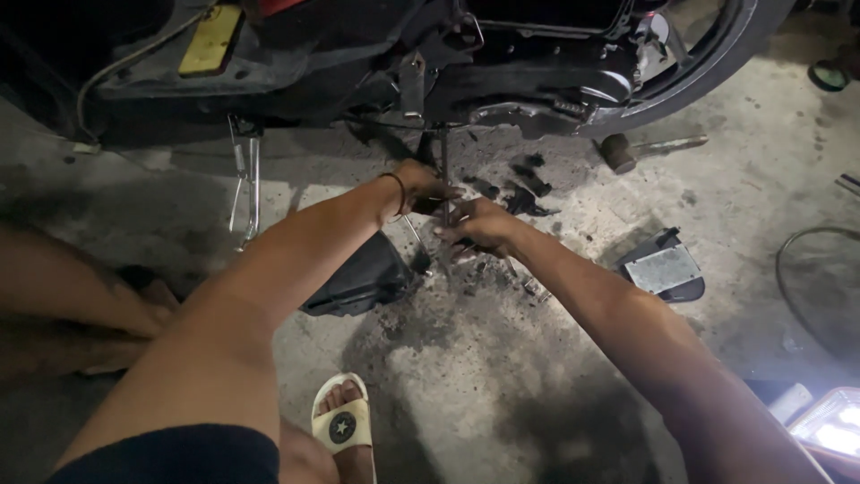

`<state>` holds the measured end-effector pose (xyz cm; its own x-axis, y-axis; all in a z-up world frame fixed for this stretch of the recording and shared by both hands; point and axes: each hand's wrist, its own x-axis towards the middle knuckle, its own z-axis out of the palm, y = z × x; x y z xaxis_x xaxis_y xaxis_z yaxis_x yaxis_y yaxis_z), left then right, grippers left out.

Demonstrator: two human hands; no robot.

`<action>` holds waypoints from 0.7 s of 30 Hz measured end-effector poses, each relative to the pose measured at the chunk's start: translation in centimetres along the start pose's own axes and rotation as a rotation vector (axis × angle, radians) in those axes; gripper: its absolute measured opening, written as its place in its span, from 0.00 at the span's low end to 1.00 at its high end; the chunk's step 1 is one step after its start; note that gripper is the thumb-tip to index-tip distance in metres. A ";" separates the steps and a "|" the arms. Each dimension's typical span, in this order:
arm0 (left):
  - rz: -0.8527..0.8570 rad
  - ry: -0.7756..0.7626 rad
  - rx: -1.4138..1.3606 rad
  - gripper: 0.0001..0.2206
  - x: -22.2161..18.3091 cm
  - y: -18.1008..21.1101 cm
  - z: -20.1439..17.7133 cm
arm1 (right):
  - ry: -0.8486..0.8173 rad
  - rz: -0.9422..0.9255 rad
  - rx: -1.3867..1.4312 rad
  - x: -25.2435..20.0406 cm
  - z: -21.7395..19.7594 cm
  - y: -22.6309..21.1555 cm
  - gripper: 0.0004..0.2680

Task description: Repairing or disassembling a motorcycle engine component using hand tools

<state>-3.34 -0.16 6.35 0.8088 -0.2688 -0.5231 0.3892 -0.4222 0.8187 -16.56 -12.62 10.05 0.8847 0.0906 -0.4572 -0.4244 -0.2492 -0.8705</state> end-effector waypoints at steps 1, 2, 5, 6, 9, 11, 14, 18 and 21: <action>0.035 0.049 0.116 0.16 0.7 -0.2 -0.1 | -0.001 0.053 0.222 -1.8 0.5 -1.5 0.17; 0.033 0.047 0.116 0.16 8.1 -5.2 -2.3 | -0.001 0.055 0.223 -0.9 0.0 -0.7 0.17; 0.025 0.093 0.031 0.11 17.3 -8.7 -0.9 | -0.007 0.045 0.065 -1.0 -0.1 -1.2 0.17; 0.017 0.135 0.053 0.08 12.2 -6.0 -0.8 | -0.033 0.053 -0.013 -3.1 0.7 -3.2 0.16; 0.023 0.143 0.215 0.08 7.7 -3.1 -0.1 | -0.025 0.045 -0.212 -1.0 0.4 -0.4 0.16; 0.041 0.107 0.360 0.14 5.6 -2.1 -0.2 | 0.014 0.027 -0.328 0.6 -0.3 1.3 0.18; 0.033 0.051 0.366 0.18 0.5 0.3 0.4 | -0.076 0.009 0.087 1.6 -1.2 1.5 0.20; 0.063 0.012 0.049 0.20 -0.2 -0.1 0.4 | -0.009 0.008 0.052 5.1 -2.4 4.4 0.18; 0.070 0.043 0.010 0.21 1.4 -0.7 -0.1 | -0.008 -0.007 -0.131 3.7 -1.9 3.3 0.17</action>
<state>-2.46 -0.13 5.07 0.8519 -0.2607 -0.4541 0.3269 -0.4128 0.8502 -14.33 -14.91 5.85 0.8857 0.0999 -0.4534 -0.3893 -0.3726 -0.8424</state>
